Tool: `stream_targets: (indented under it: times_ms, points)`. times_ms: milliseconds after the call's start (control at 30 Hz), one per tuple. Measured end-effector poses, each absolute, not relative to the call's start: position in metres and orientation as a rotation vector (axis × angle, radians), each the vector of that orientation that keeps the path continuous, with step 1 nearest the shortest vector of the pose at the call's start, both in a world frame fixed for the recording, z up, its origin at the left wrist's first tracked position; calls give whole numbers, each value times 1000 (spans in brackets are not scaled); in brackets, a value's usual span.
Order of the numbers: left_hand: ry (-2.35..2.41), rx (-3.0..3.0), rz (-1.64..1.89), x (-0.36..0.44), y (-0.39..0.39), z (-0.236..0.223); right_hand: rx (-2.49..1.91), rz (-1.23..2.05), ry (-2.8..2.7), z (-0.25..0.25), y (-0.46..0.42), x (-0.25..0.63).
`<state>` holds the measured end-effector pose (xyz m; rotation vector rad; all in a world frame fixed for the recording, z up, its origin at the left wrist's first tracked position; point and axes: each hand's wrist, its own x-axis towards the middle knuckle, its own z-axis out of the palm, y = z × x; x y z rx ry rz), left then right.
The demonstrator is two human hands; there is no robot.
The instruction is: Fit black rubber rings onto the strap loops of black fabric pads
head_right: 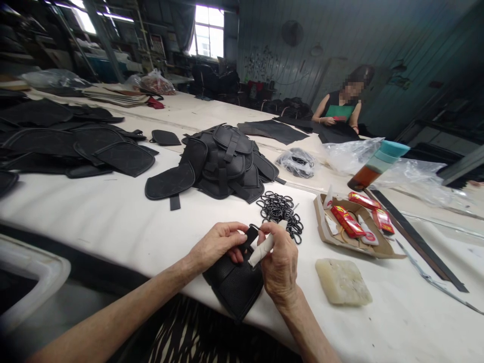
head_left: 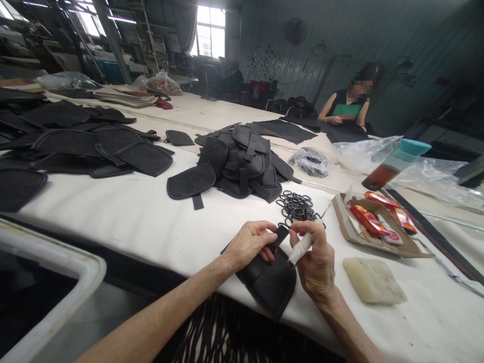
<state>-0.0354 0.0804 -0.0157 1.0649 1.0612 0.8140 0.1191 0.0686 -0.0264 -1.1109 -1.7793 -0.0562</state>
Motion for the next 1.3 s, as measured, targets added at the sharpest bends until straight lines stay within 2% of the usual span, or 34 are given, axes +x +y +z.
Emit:
stream_targets:
  times_ms: [333, 567, 800, 1100, 1300]
  points:
    - [1009, 997, 868, -38, 79, -16, -889, -218, -1969, -30, 69, 124]
    - [900, 1020, 826, -44, 83, -18, -830, -157, -2043, -27, 70, 129]
    - [896, 1006, 879, -43, 80, -19, -1020, -36, -1854, -34, 60, 120]
    - [854, 937, 874, -48, 78, -16, -1020, 219, -1844, -39, 49, 108]
    - [1002, 928, 972, -40, 70, -15, -1259, 543, -1503, -26, 48, 100]
